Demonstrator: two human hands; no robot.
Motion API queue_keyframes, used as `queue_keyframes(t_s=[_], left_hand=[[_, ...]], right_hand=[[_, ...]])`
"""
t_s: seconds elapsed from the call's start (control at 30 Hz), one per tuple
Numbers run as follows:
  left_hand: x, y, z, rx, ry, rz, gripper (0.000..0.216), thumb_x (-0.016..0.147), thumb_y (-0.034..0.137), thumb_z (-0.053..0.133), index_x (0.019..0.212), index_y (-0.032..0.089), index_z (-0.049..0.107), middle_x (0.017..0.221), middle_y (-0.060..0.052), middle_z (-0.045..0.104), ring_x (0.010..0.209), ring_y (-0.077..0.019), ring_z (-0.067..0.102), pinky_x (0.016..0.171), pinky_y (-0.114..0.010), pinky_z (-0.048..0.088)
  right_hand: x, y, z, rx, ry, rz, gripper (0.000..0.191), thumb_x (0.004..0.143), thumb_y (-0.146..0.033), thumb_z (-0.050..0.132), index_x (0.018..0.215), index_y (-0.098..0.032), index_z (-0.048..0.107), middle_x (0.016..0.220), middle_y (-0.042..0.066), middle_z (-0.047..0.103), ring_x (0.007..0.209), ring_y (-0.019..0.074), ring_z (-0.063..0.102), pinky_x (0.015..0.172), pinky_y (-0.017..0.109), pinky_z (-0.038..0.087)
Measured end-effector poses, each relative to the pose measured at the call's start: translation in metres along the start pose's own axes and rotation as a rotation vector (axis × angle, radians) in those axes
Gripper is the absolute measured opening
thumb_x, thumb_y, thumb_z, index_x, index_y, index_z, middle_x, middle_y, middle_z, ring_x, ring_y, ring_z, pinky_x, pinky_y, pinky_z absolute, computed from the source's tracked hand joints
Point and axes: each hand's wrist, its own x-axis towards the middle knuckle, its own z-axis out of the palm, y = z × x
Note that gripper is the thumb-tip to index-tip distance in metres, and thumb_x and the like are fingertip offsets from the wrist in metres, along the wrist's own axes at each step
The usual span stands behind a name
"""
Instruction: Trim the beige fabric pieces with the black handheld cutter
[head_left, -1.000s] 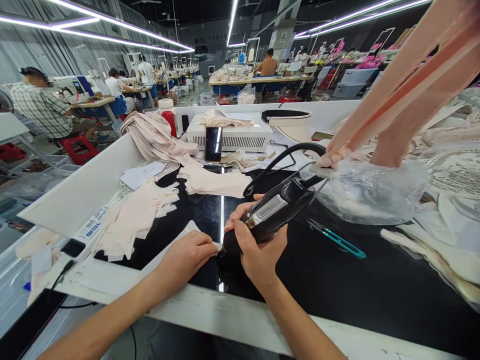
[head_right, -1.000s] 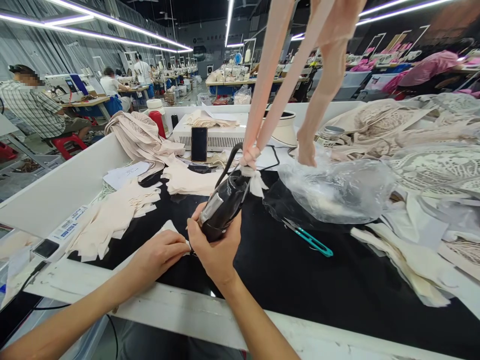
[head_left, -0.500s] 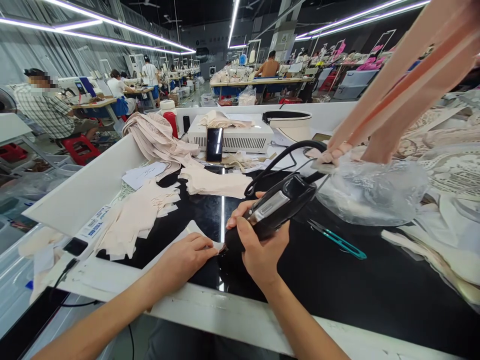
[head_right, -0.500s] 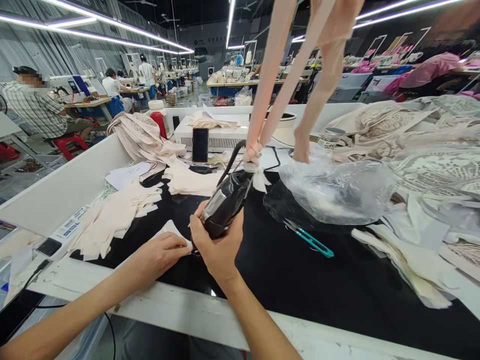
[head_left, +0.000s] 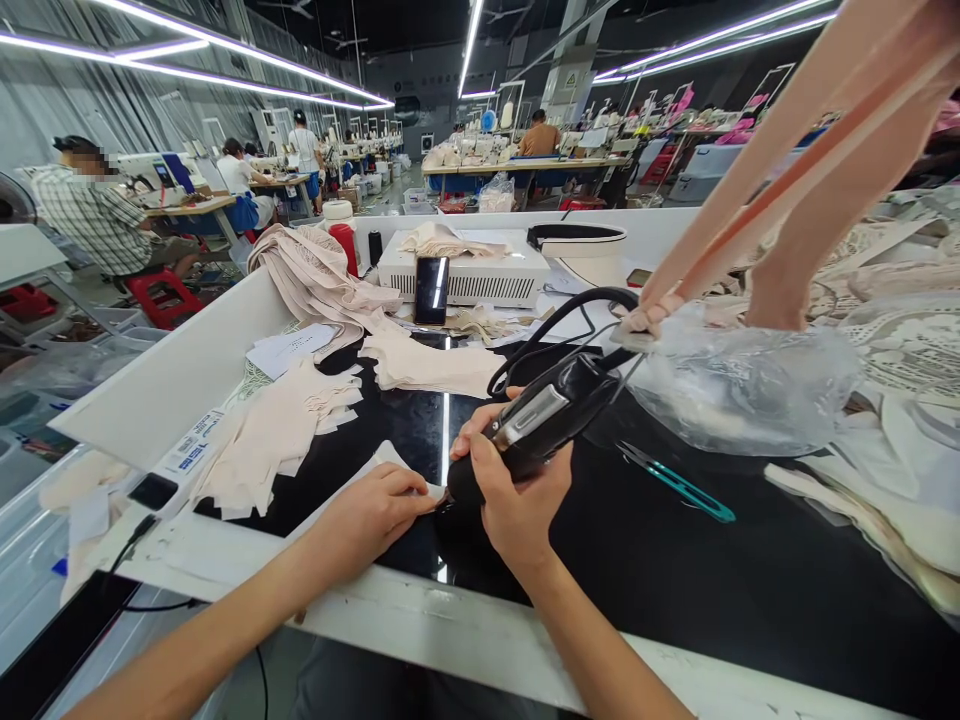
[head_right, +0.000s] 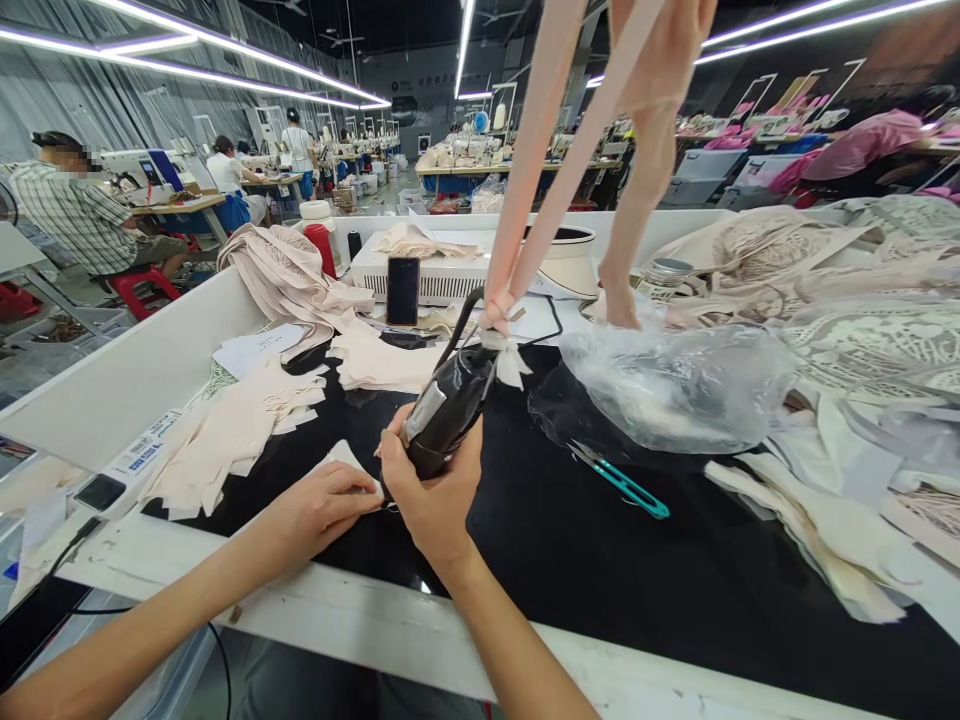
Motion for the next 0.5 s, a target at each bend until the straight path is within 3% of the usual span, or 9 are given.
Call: queue_keyframes(t_s=[0.33,0.5], left_hand=[[0.010,-0.010,-0.008,-0.094,0.056,-0.064,0.029,0.110,0.021,0.044,0.122,0.019,0.070,0.118,-0.008,0.071,0.108,-0.0190,0.066,0.097,-0.031,0.055],[0.032,-0.015,0.007,0.041,-0.051,-0.111,0.012,0.103,0.022,0.061,0.110,0.018,0.070,0.120,-0.008,0.069,0.110,-0.0225,0.065,0.098,-0.034,0.053]], right_hand=[[0.013,-0.011,-0.012,-0.077,0.005,-0.004,0.031,0.082,-0.018,0.075,0.103,-0.026,0.054,0.078,-0.008,0.067,0.058,0.0104,0.063,0.059,0.026,0.057],[0.019,-0.018,-0.052,-0.395,0.011,0.005,0.038,0.082,-0.033,0.082,0.111,-0.026,0.060,0.090,-0.002,0.070,0.072,0.0165,0.070,0.071,0.033,0.061]])
